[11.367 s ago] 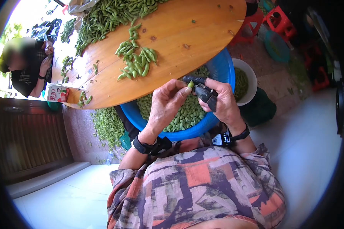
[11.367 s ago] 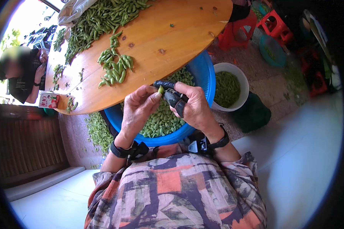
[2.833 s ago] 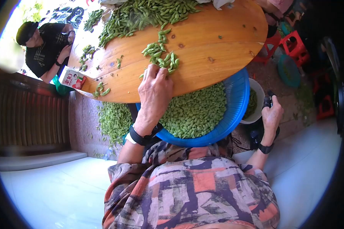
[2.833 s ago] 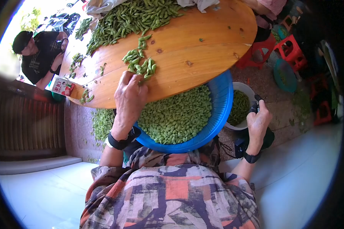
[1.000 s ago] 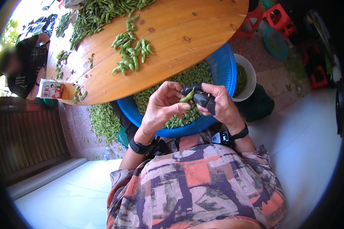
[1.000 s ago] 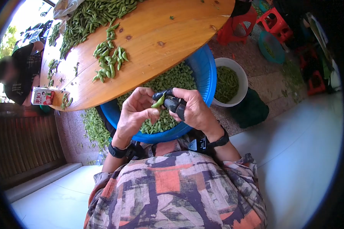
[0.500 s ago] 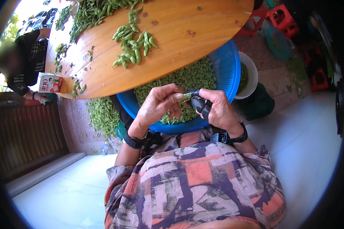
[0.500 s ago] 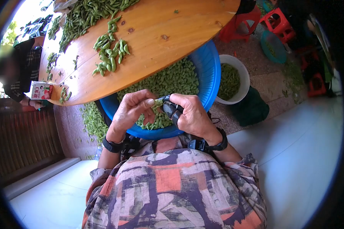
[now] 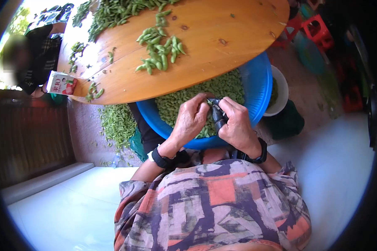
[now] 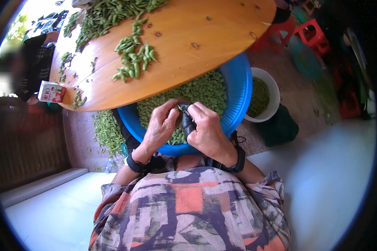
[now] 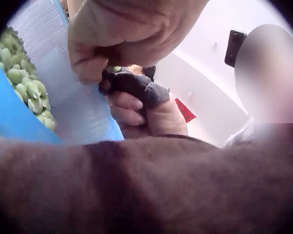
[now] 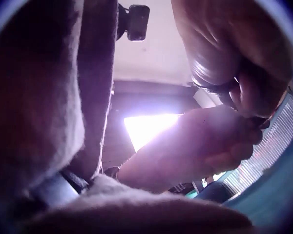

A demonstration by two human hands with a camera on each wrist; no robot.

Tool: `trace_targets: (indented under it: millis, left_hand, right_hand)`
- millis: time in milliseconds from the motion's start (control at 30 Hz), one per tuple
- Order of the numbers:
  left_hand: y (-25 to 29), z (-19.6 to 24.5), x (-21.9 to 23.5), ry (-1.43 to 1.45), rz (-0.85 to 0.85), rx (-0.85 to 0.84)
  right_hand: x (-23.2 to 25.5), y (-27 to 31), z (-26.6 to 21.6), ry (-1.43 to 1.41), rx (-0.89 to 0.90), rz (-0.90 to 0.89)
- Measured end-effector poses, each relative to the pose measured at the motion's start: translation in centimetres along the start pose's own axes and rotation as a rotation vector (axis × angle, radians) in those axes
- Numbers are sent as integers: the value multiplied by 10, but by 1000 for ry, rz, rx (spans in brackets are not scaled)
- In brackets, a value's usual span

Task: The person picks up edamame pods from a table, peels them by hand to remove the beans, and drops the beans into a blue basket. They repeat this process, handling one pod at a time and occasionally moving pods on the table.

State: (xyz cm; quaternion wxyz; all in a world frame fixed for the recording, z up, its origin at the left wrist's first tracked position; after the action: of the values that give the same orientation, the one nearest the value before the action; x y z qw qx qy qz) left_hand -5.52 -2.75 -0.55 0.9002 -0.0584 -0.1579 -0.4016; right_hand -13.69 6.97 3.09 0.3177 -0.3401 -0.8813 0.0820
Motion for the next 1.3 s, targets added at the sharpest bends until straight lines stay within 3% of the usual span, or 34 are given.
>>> trace_targets:
  millis: [100,200,267,333,400,433,467,500,533,600,667,800,900,933,967,1000,1067,1133,1167,1200,1233,1300]
  left_hand:
    - [3,-13,-4,388,-64,280]
    - [4,-18,-3,707,-195,256]
    - [5,-18,-2,657,-166,254]
    - [6,-17,3,609,-135,252]
    - [9,5,12,149,-249,-168]
    - [11,20,21,59,-273,-292]
    - [10,28,34,56,-267,-296]
    - [6,38,54,-29,-135,-358]
    - [2,45,71,-114,-2,-417]
    - [-15,47,111,-343,432,-384]
    - [-31,41,133,-546,591,-375]
    - [-43,30,133,-647,654,-349]
    - [-35,32,133,-631,712,-377]
    - [-32,27,138,-444,717,-278]
    - [-30,21,139,-256,712,-177]
    - [-24,26,132,-252,694,-178]
    - [-13,31,99,257,409,-87]
    - [-2,29,62,353,121,-25]
    - [0,26,47,401,59,-5]
    - [2,25,34,448,1,16]
    - [2,24,26,488,-25,99]
    - [3,18,17,510,-15,106]
  right_hand:
    - [-3,-3,-3,-35,7,20]
    - [2,-8,-2,-83,-41,21]
    - [5,-7,7,-131,-139,-25]
    - [21,-1,19,-117,-203,49]
    - [57,4,48,-157,-403,194]
    - [82,-1,49,-33,-370,311]
    - [103,-7,40,133,-307,383]
    - [125,-1,66,393,-325,364]
    - [139,1,72,568,-120,419]
    - [155,9,89,570,-294,379]
    - [158,14,92,541,-341,379]
    - [145,10,76,576,-403,394]
    - [132,4,70,451,-288,378]
    - [125,1,64,453,-293,383]
    - [112,-2,56,272,-299,363]
    - [102,-4,49,94,-306,343]
    - [73,1,48,-309,-313,235]
    - [45,-6,22,-461,-404,26]
    - [36,-6,21,-495,-431,-77]
    - [27,-4,19,-533,-458,-184]
    - [26,-9,8,-519,-416,-178]
    - [25,-8,9,-536,-389,-188]
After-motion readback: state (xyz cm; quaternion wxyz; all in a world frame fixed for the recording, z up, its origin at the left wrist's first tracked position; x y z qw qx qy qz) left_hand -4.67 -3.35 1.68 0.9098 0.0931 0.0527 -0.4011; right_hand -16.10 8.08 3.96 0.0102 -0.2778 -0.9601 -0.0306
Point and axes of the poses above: each hand's wrist, its own y-axis away from the middle knuckle, its own x-axis out of the back of the hand, z = x × y, the point moved 6 cm from there along -y, towards the middle knuckle, and after that the axes turned 9 degrees about z, right-handed, at the moved point
